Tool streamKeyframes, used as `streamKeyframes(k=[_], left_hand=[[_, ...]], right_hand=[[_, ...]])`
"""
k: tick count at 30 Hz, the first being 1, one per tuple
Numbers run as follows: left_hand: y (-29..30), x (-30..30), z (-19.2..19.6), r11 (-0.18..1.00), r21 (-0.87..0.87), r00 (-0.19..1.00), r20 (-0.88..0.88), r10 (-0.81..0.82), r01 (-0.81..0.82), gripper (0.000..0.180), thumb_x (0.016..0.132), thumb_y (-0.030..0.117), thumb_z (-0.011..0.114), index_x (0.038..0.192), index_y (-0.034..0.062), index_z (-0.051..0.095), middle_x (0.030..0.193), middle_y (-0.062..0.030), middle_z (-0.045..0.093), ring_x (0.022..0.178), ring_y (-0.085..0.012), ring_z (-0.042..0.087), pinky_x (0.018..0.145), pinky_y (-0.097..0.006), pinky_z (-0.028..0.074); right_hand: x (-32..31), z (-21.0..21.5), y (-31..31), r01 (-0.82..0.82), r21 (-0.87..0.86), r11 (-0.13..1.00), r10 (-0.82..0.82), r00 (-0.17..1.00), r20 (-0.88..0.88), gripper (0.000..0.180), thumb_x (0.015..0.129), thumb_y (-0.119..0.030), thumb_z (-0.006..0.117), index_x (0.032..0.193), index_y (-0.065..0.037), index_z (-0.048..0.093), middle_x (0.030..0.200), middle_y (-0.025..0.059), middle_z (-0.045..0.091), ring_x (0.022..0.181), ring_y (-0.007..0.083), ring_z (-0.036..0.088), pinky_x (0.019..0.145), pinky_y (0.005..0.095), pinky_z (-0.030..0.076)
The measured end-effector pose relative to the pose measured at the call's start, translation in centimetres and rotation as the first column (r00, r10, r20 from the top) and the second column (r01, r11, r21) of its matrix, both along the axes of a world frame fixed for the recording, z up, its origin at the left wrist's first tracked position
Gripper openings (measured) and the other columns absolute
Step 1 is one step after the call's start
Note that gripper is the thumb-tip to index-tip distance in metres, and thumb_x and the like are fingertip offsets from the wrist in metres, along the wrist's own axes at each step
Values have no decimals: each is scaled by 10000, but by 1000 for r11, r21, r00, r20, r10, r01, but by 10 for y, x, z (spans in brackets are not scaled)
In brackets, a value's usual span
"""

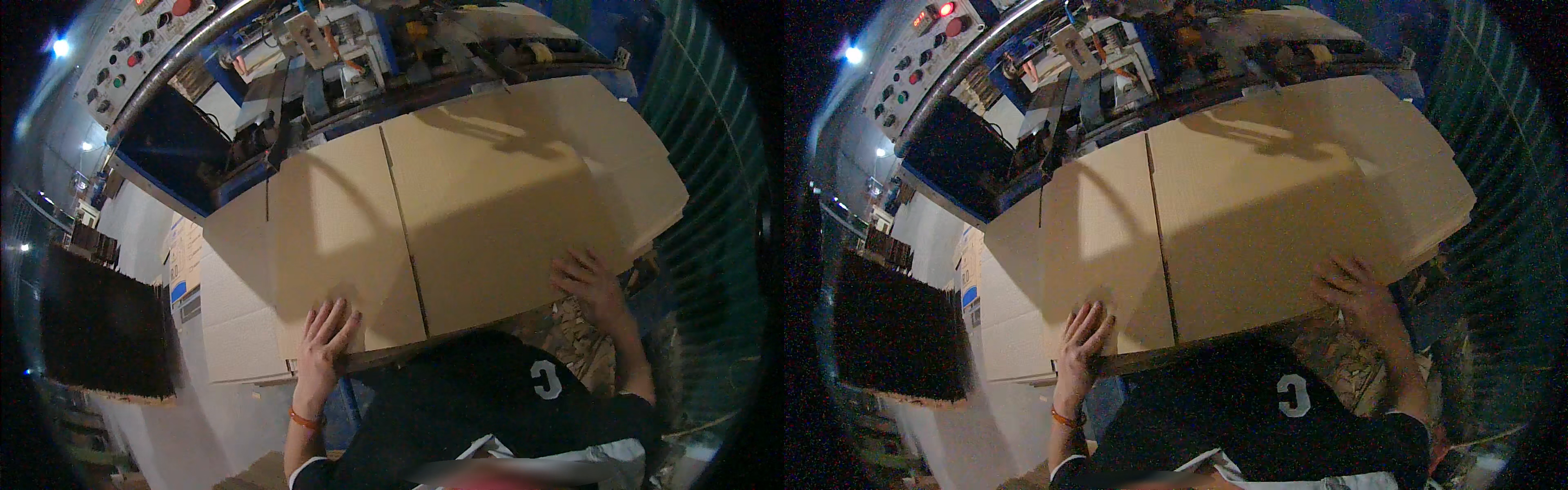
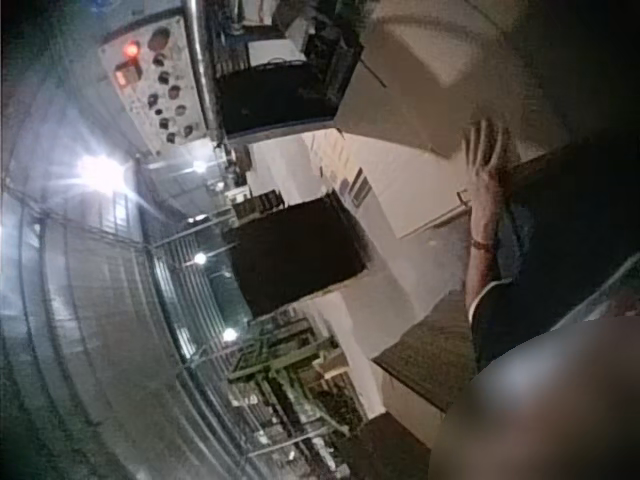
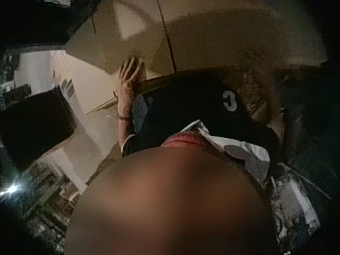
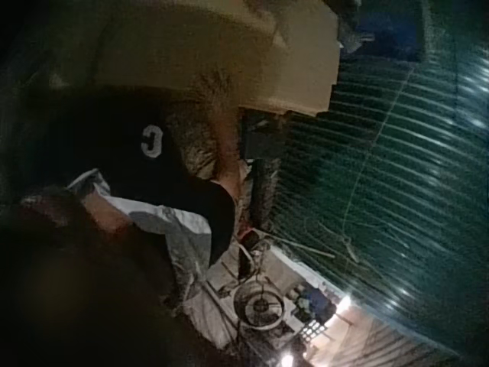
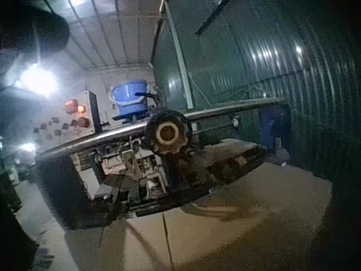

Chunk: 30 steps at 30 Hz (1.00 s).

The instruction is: The person repeatedly picks up flat cardboard sheets from a stack and places them onto a machine or conveyor. The hands align and transfer each sheet one at a time in a continuous loop.

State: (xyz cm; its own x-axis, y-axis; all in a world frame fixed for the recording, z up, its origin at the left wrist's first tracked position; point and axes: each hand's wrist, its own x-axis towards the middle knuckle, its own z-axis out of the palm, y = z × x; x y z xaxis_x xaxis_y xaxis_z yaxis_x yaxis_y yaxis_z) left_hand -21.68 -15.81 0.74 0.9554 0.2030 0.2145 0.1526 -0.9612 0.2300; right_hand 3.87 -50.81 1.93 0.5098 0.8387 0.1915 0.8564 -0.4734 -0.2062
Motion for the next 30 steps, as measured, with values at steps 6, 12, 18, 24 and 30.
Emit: streamKeyframes(k=[6,12,18,24,30], left_hand=[[10,14,11,997,-22,995,-67,-71,69,498,781,65,506,1272,151,509,1358,-126,426,1258,-338,383,1069,-475,248],[24,12,18,992,-68,983,-140,-116,107,595,726,39,587,1300,154,481,1381,-113,400,1279,-311,363,1069,-460,251],[120,35,1,892,-374,944,109,313,-253,567,814,174,612,1319,24,402,1367,-206,373,1247,-330,387,1023,-415,322],[188,83,-53,860,-261,888,26,459,-437,701,852,406,538,1336,-60,335,1374,-252,344,1311,-345,294,1064,-447,203],[186,77,-65,882,-327,907,137,398,-338,679,856,357,540,1336,-72,326,1372,-256,350,1312,-348,289,1076,-461,151]], right_hand=[[18,6,10,-74,39,997,76,996,-49,362,765,-37,513,1097,-130,624,1255,64,538,1249,299,409,1071,478,252],[54,12,4,-141,50,989,149,956,-252,370,782,-127,539,1146,-91,595,1319,75,488,1273,275,385,1078,438,240],[165,6,3,446,422,789,-130,793,-596,309,877,-212,533,1112,-17,583,991,65,599,937,212,539,847,310,416],[279,-57,12,714,238,658,-127,417,-900,317,902,-277,512,1028,1,598,874,31,605,803,159,545,748,268,422],[278,-75,21,634,296,714,-267,638,-722,369,926,-319,441,1066,-8,584,982,98,628,890,270,575,845,344,423]])
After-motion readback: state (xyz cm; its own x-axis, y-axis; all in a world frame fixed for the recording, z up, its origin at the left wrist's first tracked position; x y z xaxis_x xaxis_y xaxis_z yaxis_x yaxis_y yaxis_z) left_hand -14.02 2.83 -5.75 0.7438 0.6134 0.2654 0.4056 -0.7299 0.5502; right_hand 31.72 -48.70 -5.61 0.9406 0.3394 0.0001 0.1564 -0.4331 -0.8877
